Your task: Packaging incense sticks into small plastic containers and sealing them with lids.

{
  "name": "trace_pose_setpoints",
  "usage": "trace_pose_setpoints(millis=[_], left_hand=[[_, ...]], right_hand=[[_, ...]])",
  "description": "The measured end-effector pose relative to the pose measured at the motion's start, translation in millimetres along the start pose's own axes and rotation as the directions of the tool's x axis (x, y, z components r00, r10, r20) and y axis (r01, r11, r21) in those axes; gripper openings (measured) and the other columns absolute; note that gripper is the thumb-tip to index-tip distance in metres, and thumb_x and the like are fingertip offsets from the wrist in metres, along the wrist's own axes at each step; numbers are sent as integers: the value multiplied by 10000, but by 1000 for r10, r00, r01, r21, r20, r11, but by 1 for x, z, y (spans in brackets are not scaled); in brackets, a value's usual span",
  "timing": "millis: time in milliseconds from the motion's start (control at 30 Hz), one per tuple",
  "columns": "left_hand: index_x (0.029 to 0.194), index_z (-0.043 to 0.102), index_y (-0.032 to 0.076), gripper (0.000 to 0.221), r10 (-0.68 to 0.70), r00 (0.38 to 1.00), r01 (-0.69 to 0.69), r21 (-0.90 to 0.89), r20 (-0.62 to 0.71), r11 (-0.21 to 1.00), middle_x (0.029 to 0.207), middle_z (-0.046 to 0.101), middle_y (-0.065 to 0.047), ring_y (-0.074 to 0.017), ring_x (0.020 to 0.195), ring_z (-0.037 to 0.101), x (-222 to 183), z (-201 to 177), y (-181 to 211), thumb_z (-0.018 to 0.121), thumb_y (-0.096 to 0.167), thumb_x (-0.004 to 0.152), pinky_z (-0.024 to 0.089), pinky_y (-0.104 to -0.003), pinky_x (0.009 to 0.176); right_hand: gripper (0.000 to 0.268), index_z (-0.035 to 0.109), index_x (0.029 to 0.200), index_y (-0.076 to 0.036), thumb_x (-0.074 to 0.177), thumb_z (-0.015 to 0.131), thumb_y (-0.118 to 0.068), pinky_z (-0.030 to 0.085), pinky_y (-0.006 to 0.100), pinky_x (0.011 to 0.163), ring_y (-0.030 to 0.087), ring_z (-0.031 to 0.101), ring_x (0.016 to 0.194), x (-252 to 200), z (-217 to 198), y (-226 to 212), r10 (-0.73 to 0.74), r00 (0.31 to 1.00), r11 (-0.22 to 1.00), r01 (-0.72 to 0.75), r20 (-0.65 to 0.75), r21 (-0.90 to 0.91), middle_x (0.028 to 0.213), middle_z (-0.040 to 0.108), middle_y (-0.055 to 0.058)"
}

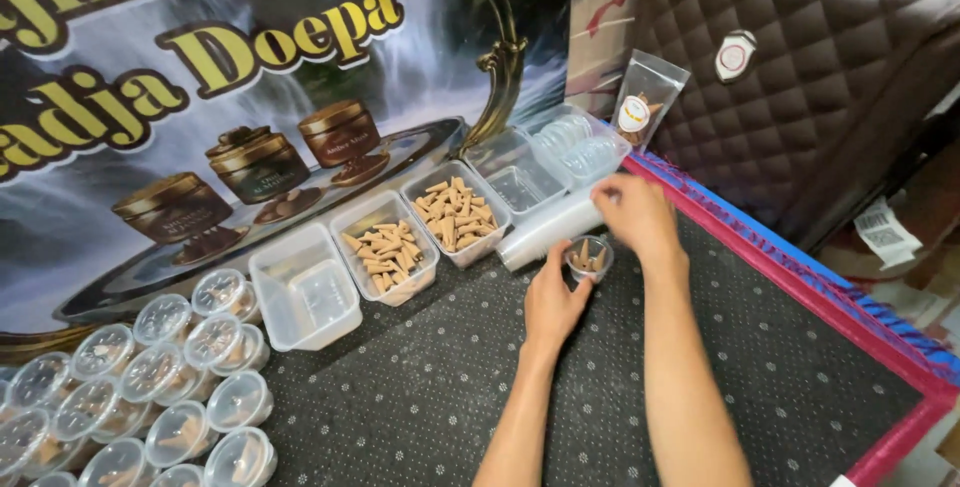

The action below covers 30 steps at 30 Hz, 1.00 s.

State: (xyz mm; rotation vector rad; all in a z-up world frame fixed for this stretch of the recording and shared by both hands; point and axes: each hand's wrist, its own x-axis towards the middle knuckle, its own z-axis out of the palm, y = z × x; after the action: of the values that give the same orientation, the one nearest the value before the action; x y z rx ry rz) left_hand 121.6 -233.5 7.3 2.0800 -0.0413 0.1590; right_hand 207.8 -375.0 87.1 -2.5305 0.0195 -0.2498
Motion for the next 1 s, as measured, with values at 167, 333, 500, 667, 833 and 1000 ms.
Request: trace_pose_setpoints(millis=[167, 333, 500, 667, 833, 1000], left_hand=[[1391, 492, 230, 610, -8, 1000, 8, 3, -3, 1000, 1284, 686, -145, -384, 1204, 634, 1, 0, -1, 737, 271, 834, 523, -541, 975], [1387, 496, 249, 611, -22, 1000, 22, 12, 6, 1000, 1278, 693, -115, -366, 1196, 642, 1, -4, 3, 739, 278, 827, 529, -539, 967], [1373, 492, 212, 549, -23, 999, 22, 34, 39, 999, 1288, 684, -37, -309, 836, 685, 5, -3, 4, 675, 311, 865, 506, -477, 754], [1380, 483, 228, 541, -53, 996, 50, 38, 68, 998, 1298, 679, -35, -292, 806, 680, 5, -6, 10, 668, 304, 877, 506, -474, 758], [1377, 478, 227, 541, -65, 996, 62, 41, 69, 997, 1320, 671, -11, -277, 775, 671, 5, -8, 11, 661, 316, 875, 506, -467, 752], [1357, 495, 212, 543, -20, 999, 19, 25, 30, 999, 1280, 693, -40, -280, 745, 671, 7, -2, 2, 694, 303, 859, 514, -466, 731]], right_hand=[[211, 777, 1037, -311, 923, 605, -354, 504, 523, 940, 355, 691, 1077, 108, 34, -5, -125, 989, 968, 104, -77, -230, 1017, 781, 8], [227, 773, 1080, -315, 908, 628, -285, 446, 531, 990, 327, 680, 1133, 168, 71, -10, -115, 993, 939, 120, 36, -323, 1065, 787, -8], [356, 734, 1131, -346, 884, 542, -178, 453, 531, 898, 326, 668, 1105, 191, 94, -2, -126, 989, 884, 146, 74, -444, 1096, 753, 69], [344, 726, 1099, -338, 887, 539, -141, 421, 489, 903, 335, 680, 1040, 192, 107, 3, -134, 988, 884, 155, 78, -440, 1008, 766, 65], [300, 734, 1113, -290, 911, 565, -147, 427, 496, 894, 335, 685, 1002, 191, 107, 5, -203, 979, 884, 198, 33, -423, 961, 766, 84], [340, 771, 1114, -251, 878, 570, -113, 423, 527, 806, 389, 672, 952, 182, 93, 1, -289, 949, 904, 228, -123, -362, 914, 766, 141]])
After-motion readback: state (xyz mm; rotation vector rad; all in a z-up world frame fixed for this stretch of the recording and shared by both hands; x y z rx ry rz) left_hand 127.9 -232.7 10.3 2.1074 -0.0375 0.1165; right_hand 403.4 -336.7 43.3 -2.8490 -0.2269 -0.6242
